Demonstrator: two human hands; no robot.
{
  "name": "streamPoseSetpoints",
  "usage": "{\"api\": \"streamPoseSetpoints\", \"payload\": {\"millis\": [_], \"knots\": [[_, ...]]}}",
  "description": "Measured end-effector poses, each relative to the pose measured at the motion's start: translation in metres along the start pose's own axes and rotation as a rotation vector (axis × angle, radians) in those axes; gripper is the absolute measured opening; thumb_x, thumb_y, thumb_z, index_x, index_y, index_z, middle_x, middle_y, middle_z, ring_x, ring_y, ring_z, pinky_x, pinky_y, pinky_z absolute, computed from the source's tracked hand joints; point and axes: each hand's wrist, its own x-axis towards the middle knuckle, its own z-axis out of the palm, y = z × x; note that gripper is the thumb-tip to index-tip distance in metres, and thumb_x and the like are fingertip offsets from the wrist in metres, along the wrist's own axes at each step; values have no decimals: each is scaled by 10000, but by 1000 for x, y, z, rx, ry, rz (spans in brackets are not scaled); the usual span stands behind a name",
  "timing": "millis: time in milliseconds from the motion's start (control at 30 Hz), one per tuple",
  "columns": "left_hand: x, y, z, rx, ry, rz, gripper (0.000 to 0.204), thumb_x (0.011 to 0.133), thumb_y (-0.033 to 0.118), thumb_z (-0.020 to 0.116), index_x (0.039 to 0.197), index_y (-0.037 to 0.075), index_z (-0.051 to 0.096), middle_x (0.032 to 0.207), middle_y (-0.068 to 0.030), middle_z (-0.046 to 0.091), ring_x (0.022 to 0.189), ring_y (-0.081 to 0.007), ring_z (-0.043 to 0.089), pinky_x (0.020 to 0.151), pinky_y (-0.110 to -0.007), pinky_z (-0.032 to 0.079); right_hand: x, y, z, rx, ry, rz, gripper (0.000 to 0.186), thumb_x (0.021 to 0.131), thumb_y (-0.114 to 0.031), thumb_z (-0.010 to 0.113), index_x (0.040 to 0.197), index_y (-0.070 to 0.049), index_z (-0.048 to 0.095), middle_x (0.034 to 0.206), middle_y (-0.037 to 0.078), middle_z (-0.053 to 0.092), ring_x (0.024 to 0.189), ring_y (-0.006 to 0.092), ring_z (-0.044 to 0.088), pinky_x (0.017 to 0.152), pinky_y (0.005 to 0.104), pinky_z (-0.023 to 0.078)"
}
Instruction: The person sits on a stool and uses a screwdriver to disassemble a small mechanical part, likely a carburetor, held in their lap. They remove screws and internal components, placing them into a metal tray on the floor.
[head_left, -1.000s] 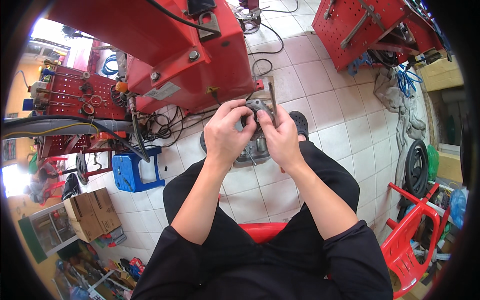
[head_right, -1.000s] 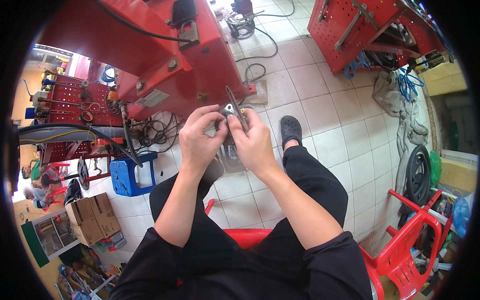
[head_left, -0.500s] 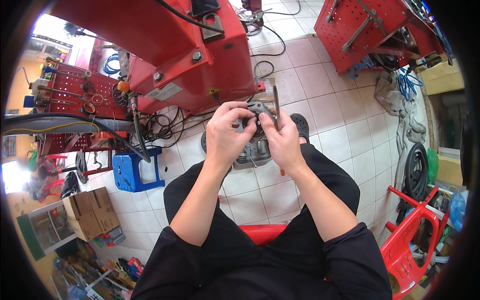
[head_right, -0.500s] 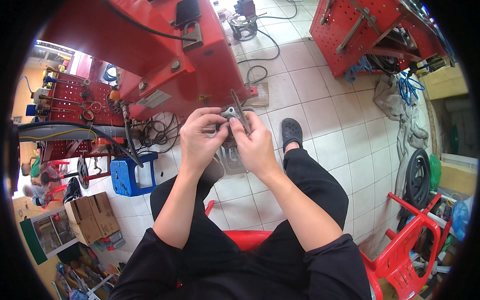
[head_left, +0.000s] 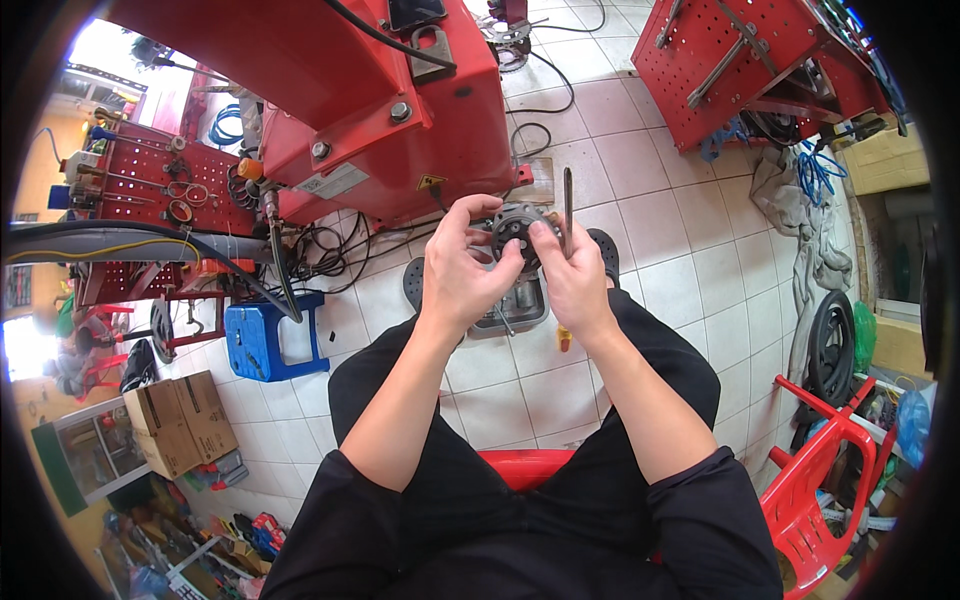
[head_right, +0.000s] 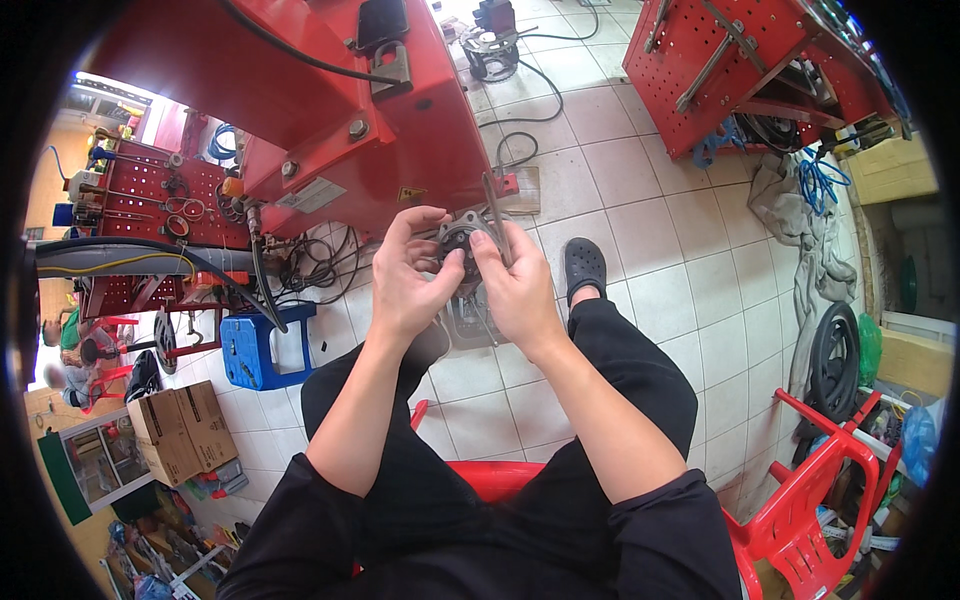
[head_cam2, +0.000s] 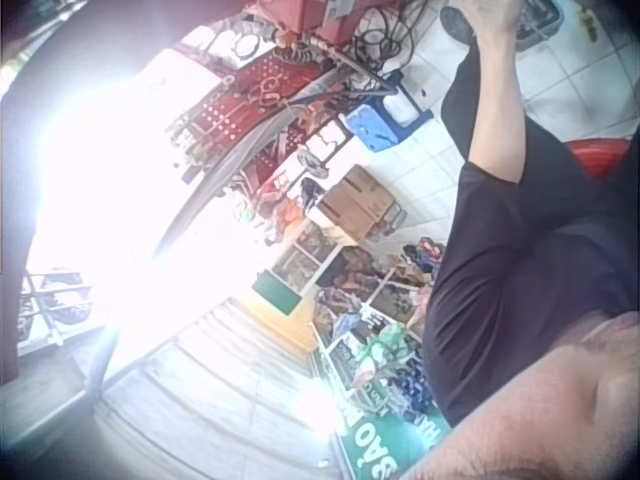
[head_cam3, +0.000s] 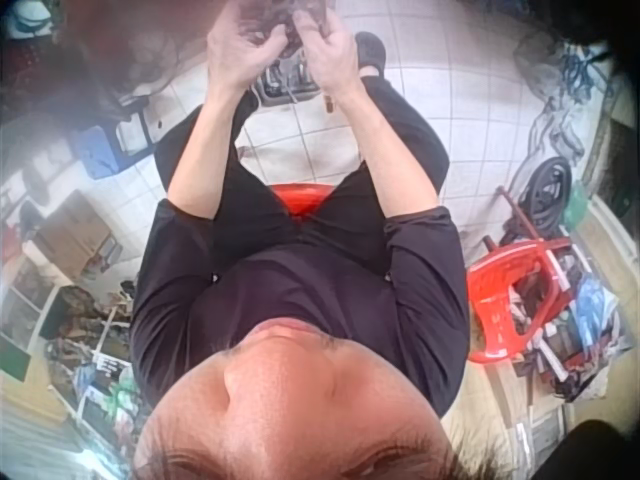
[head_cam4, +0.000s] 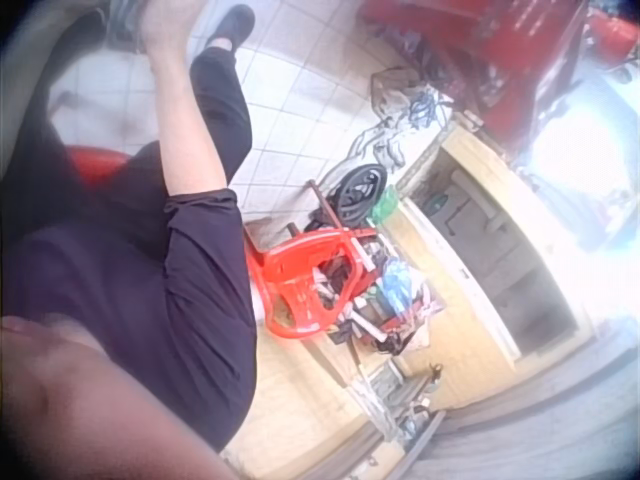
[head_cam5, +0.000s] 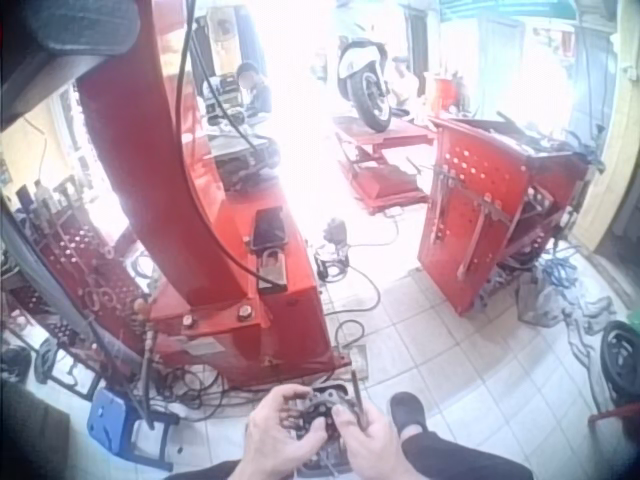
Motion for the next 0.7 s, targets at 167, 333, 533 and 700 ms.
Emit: {"api": "streamPoseSetpoints", "payload": {"millis": [167, 333, 533, 700], "knots": [[4, -22, 5, -776, 8, -414, 399, 930, 336, 398, 1167, 26, 479, 1140, -139, 568, 982, -194, 576, 852, -327, 465, 2, 3, 0, -149, -6, -55, 250, 911, -215, 559, 1068, -21, 571, 804, 41, 607, 688, 91, 549, 607, 260, 453], [-8, -39, 24, -1469, 109, -701, 494, 959, 403, 245, 1176, 28, 483, 1194, -158, 539, 1176, -317, 466, 1027, -439, 349, -13, -9, 8, -971, -112, -422, 312, 781, -247, 679, 1079, -177, 620, 806, 109, 615, 679, 299, 627, 573, 341, 505], [-9, -44, 24, -1576, 81, -582, 518, 958, 425, 247, 1181, 38, 509, 1249, -138, 522, 1182, -293, 469, 1024, -435, 357, -16, -5, 10, -920, -67, -475, 324, 779, -235, 674, 1092, -181, 609, 843, 116, 612, 697, 296, 630, 583, 342, 509], [-3, -39, 11, -1717, -178, -459, 658, 927, 555, 241, 1244, 31, 479, 1277, -117, 517, 1173, -258, 491, 981, -420, 397, 13, -1, -15, -77, 86, -117, 355, 885, -263, 620, 1093, 20, 570, 790, 33, 624, 706, 130, 611, 583, 267, 473]]}}
